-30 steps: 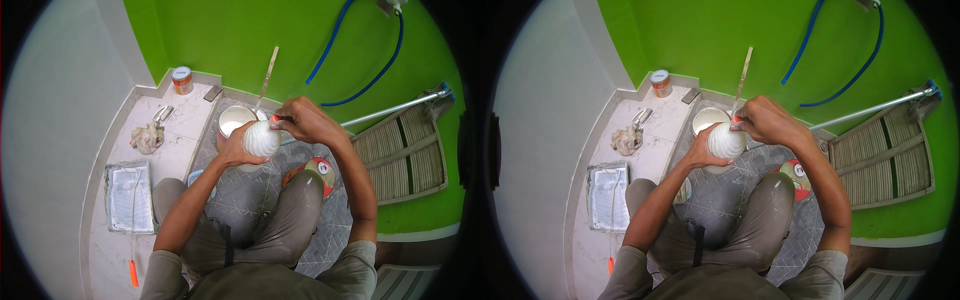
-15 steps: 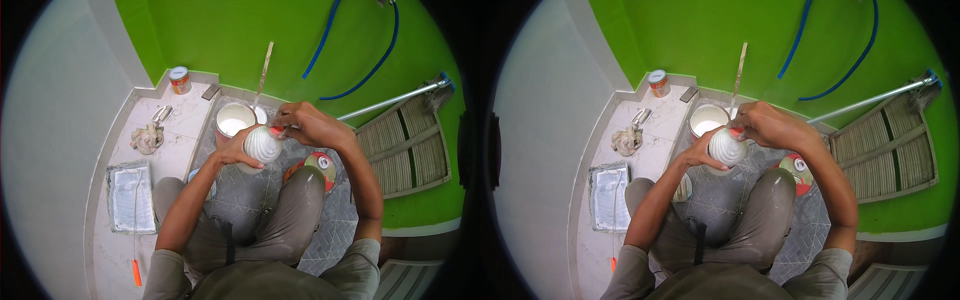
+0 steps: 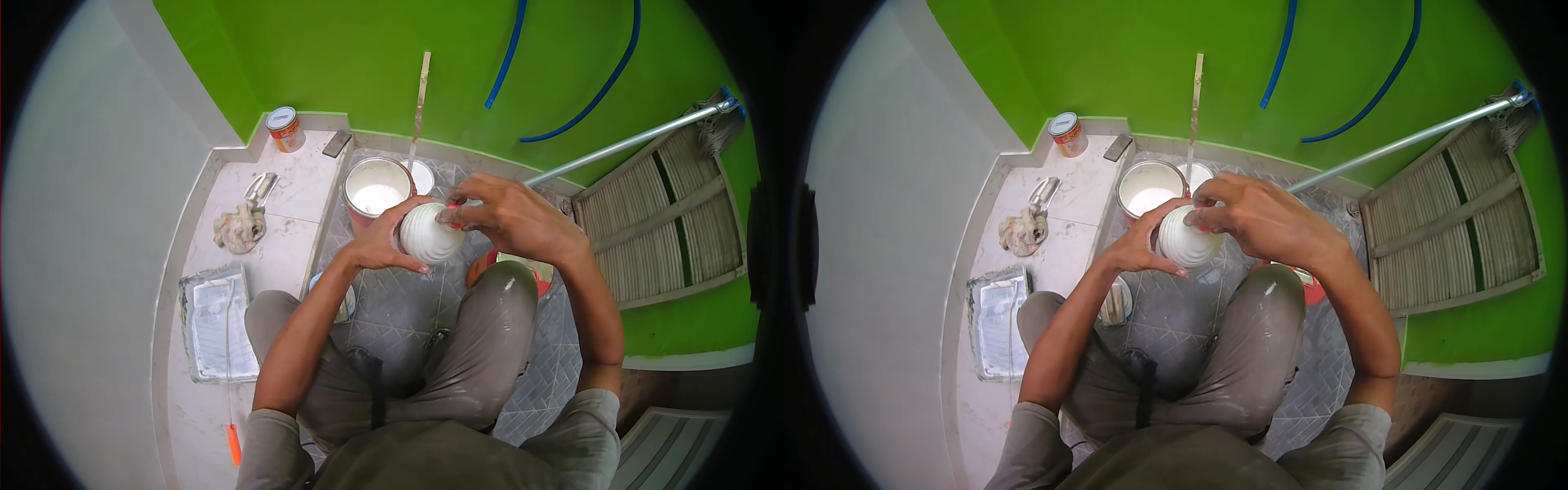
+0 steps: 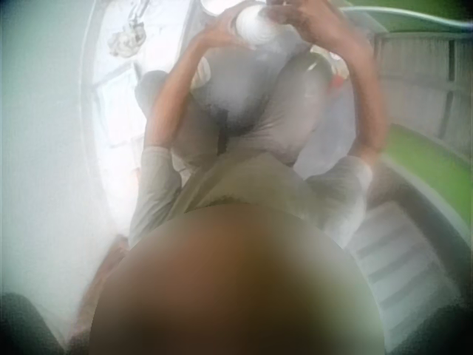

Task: The person adds a white liquid from a bottle into a bucket of white paint and stirs it with a stick.

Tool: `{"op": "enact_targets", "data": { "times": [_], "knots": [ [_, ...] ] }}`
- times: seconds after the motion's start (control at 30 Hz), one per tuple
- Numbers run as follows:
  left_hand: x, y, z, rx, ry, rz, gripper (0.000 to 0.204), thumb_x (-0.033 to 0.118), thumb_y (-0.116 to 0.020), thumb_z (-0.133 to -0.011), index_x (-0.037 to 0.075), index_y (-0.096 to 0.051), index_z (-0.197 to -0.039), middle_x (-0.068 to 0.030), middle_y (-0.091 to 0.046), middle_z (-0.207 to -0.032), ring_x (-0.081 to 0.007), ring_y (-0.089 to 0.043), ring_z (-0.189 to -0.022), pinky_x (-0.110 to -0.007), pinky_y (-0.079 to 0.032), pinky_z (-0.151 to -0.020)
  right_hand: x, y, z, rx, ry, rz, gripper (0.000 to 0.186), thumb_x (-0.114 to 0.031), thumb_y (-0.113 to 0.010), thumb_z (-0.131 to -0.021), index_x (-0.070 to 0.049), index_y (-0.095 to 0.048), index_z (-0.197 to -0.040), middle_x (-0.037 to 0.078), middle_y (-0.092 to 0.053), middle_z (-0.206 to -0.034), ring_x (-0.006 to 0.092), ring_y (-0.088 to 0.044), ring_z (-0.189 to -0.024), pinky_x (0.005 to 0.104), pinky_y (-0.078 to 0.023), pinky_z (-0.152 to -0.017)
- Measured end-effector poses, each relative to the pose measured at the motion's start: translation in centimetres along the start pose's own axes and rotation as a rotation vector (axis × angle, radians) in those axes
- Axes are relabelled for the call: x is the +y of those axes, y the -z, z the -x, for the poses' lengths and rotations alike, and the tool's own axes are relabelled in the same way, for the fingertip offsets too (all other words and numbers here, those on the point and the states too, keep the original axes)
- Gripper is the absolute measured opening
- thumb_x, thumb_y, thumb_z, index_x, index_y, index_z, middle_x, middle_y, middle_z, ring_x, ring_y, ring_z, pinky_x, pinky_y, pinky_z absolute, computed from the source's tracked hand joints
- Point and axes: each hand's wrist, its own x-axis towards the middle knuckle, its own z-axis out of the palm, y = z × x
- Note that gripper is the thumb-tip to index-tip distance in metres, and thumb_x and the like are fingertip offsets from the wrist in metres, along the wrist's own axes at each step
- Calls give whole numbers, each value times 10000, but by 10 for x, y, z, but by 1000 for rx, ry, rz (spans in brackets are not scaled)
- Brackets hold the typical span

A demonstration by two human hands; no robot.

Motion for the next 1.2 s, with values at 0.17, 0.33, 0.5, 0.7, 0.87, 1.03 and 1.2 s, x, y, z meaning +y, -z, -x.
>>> {"op": "enact_targets", "data": {
  "times": [0.17, 0.33, 0.5, 0.7, 0.87, 1.03, 1.2],
  "knots": [
    [-17, -4, -1, -4, -20, -106, 1131, 167, -1036, -604, 80, -454, -1570, -88, -532, -1531, -235, -485, -1461, -404, -349, -1263, 5, 6, 25, 230, -155, -99, 380, 43, -765, -819, -77, -784, -1179, 118, -716, -1235, 340, -698, -1126, 422, -593, -946],
    [-23, -12, -5, 143, -123, -134, 1029, 101, -989, -578, 114, -515, -1491, -92, -560, -1519, -267, -526, -1441, -419, -385, -1250, 34, -18, 103, 859, -525, -225, 381, 20, -784, -919, 5, -713, -1293, 142, -760, -1233, 237, -751, -1098, 358, -595, -990],
    [-25, -13, -7, 186, -183, -208, 1026, 70, -977, -624, 106, -482, -1523, -125, -548, -1541, -294, -500, -1476, -438, -370, -1264, 80, -134, 260, 1369, -1165, -307, 333, 1, -811, -931, 102, -691, -1225, 171, -748, -1174, 216, -732, -1059, 354, -581, -1006],
    [-31, -19, -17, 195, -244, -291, 1018, 48, -960, -666, 95, -450, -1546, -147, -550, -1550, -318, -487, -1501, -467, -345, -1284, 30, -353, 393, 849, -1825, -30, 315, -70, -905, -813, 46, -723, -1043, 83, -761, -922, 184, -718, -822, 332, -579, -745],
    [-37, -31, -29, 203, -240, -300, 1029, 68, -971, -654, 86, -446, -1539, -147, -562, -1529, -312, -512, -1471, -461, -362, -1270, -12, -443, 419, 1699, -2050, -919, 208, -86, -761, -912, 25, -721, -1083, 167, -758, -978, 250, -726, -906, 390, -572, -831],
    [-61, -46, -31, 278, 13, -323, 1051, 111, -1001, -612, 66, -461, -1513, -122, -589, -1451, -270, -559, -1388, -423, -406, -1217, -49, -426, 395, 1439, -1966, -757, 218, -103, -743, -925, 27, -719, -1098, 177, -750, -1016, 272, -718, -946, 402, -564, -857],
    [-129, -79, -4, 366, 105, -370, 963, 120, -915, -603, 91, -500, -1472, -188, -619, -1427, -395, -587, -1366, -469, -457, -1162, -74, -332, 322, 1137, -1504, -276, 230, -120, -726, -937, 30, -717, -1112, 188, -742, -1055, 293, -711, -987, 415, -557, -883]
  ]
}}
